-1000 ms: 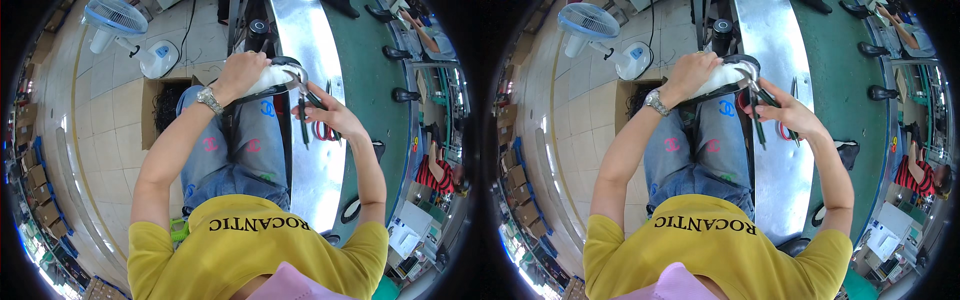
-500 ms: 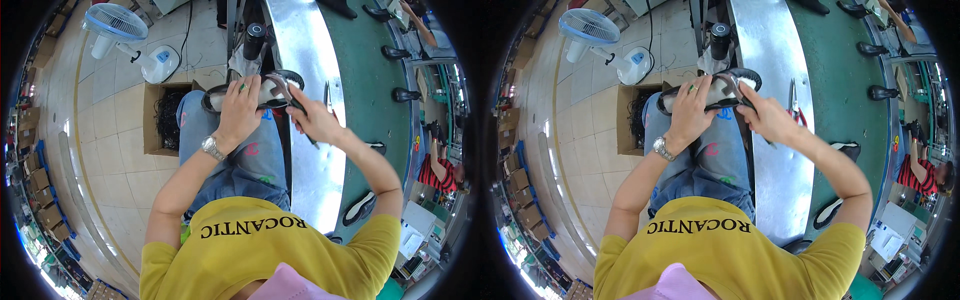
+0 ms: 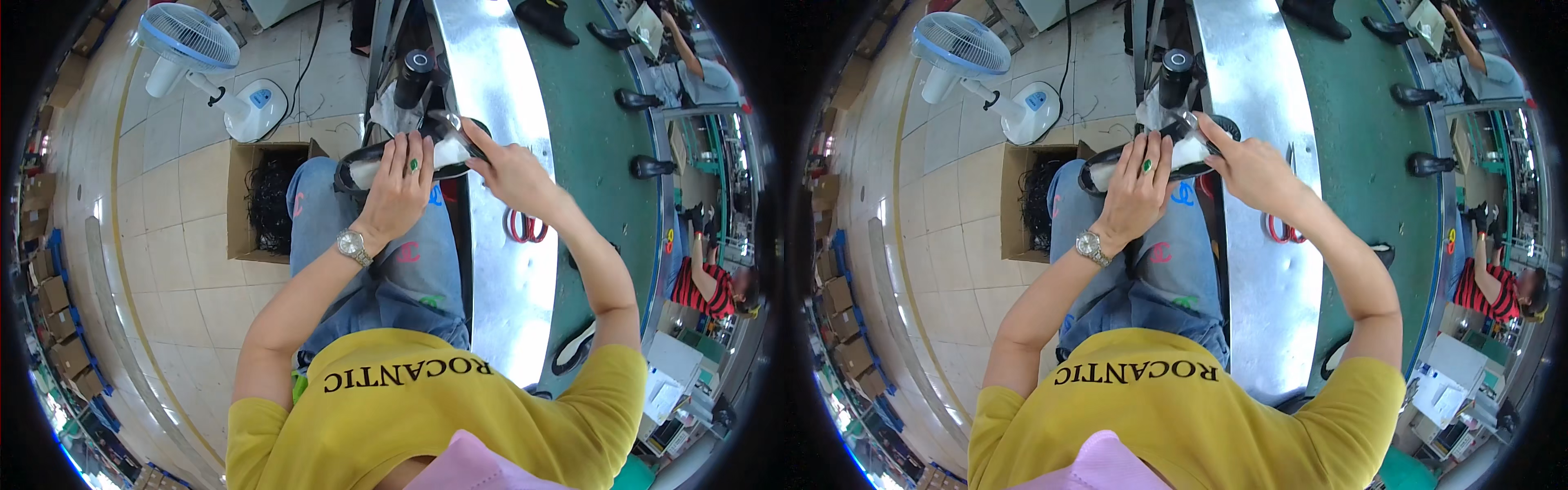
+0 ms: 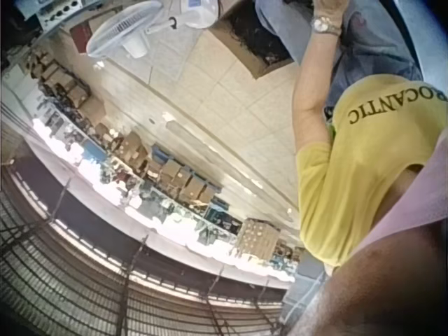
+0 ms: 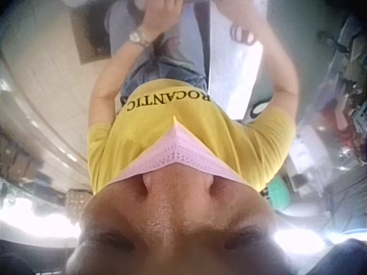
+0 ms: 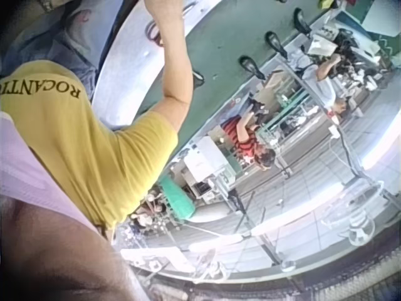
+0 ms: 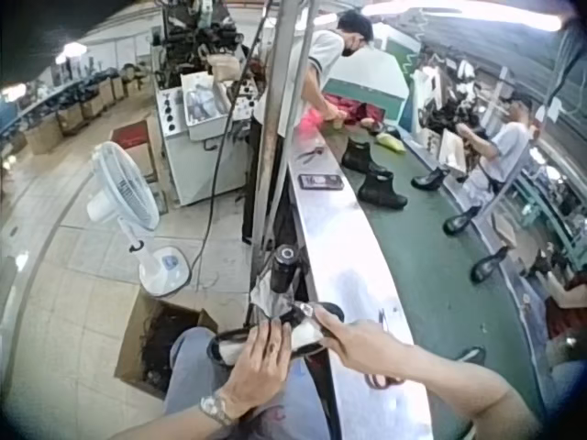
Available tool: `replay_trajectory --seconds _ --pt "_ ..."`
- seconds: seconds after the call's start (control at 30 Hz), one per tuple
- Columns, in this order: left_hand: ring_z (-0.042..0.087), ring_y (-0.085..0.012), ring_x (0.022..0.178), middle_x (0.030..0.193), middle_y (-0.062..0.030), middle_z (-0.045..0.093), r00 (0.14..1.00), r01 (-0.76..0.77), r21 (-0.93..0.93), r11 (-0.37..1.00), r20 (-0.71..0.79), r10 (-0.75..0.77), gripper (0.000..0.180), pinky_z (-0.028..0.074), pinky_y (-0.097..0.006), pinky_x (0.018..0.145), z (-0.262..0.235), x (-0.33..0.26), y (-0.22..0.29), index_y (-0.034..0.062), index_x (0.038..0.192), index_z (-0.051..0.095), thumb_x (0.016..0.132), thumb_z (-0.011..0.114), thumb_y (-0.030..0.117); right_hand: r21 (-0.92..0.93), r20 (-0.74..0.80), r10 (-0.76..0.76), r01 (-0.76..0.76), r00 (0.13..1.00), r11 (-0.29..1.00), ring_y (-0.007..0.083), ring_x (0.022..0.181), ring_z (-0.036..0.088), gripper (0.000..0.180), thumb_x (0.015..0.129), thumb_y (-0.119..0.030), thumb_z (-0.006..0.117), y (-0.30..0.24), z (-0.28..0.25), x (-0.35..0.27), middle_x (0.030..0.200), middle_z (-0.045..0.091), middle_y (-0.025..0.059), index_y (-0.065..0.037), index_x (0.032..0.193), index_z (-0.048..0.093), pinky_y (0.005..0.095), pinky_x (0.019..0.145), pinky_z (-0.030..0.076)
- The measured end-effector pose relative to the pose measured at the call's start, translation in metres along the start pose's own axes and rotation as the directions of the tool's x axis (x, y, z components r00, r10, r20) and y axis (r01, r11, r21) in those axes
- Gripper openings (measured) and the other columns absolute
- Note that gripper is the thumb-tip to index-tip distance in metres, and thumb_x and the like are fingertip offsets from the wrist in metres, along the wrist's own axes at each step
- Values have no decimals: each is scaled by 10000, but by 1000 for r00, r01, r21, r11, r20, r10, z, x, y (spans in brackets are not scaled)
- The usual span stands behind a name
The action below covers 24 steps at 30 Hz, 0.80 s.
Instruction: The recorder is performing assembly tasks on black shoes, including using a tool to tighten or adjust components and inspecting the shoes at a workstation.
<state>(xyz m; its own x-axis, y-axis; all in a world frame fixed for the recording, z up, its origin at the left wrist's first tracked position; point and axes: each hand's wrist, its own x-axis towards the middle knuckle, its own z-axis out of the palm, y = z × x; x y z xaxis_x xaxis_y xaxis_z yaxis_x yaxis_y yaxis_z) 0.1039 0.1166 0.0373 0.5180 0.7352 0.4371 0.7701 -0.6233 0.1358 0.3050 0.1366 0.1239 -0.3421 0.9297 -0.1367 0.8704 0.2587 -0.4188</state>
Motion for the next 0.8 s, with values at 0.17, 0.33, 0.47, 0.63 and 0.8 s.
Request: replay_trajectory --seconds 0.17,0.33,0.47,0.63,0.8 --pt "477 -387 1236 1353 -267 469 1000 20 20 1000 -19 -20 683 378 -446 1064 6 -2 3 -103 1340 444 793 680 233 247 -78 102 -80 992 966 427 638 634 522 929 -158 559 1 -1 3 715 648 234 -90 1422 399 482 642 492" --pt "484 -390 1234 1335 -277 484 999 43 78 996 13 -44 669 379 -438 1062 2 -1 4 -109 1331 447 798 677 222 149 126 148 -166 981 975 343 584 653 515 934 -172 568 -11 -30 8 632 622 189 -92 1418 411 418 623 505" --pt "491 -390 1226 1320 -284 491 999 40 81 996 3 -41 651 374 -439 1063 3 2 6 -116 1323 449 808 669 214 205 -65 144 -128 987 970 305 548 647 515 943 -177 558 -3 2 2 604 617 165 -93 1429 407 400 596 505" --pt "494 -400 1211 1304 -281 494 996 85 51 995 -16 -84 622 379 -448 1056 3 4 6 -130 1317 445 822 650 186 314 -30 233 -213 972 925 292 537 646 493 947 -180 545 -16 -21 5 591 614 155 -66 1410 420 392 602 512" --pt "487 -411 1212 1246 -258 509 997 71 34 997 -46 -69 601 386 -461 1052 7 4 8 -140 1307 451 825 637 169 159 79 246 -255 966 954 210 526 623 521 951 -186 550 -1 -10 12 602 610 101 -83 1439 398 336 588 506"
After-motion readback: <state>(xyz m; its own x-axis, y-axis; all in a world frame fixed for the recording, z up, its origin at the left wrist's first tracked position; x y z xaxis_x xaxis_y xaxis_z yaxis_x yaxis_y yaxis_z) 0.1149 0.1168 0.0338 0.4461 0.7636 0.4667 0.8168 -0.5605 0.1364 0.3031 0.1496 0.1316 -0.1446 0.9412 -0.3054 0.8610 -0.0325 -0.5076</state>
